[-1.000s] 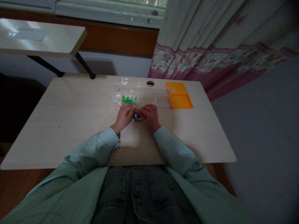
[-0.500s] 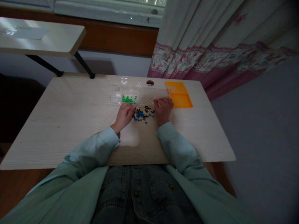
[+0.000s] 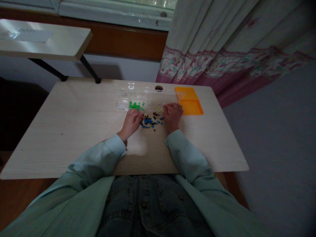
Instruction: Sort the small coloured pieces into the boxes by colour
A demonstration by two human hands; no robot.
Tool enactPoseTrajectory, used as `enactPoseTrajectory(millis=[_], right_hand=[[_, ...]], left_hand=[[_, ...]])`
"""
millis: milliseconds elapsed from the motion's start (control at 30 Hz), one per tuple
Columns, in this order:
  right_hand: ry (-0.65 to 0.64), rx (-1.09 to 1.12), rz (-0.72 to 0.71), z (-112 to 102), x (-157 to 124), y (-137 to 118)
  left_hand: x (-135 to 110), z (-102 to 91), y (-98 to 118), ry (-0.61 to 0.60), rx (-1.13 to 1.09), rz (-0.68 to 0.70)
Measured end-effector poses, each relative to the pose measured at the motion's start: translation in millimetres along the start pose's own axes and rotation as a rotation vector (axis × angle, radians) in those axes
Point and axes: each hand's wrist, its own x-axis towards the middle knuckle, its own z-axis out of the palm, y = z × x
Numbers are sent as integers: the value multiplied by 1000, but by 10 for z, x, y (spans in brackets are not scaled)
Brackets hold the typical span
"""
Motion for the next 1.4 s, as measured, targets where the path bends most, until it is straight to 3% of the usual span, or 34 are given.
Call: enactPoseTrajectory(millis=[300, 767, 1400], right_hand=[[-21, 27, 4, 3, -4, -9], [-77, 38, -26, 4, -15, -51], [-114, 76, -46, -17, -24, -97]], left_hand=[[-2, 17, -18, -33, 49, 30], [-44, 33, 103, -334, 302, 245], [-22, 86, 168, -330, 405, 186]])
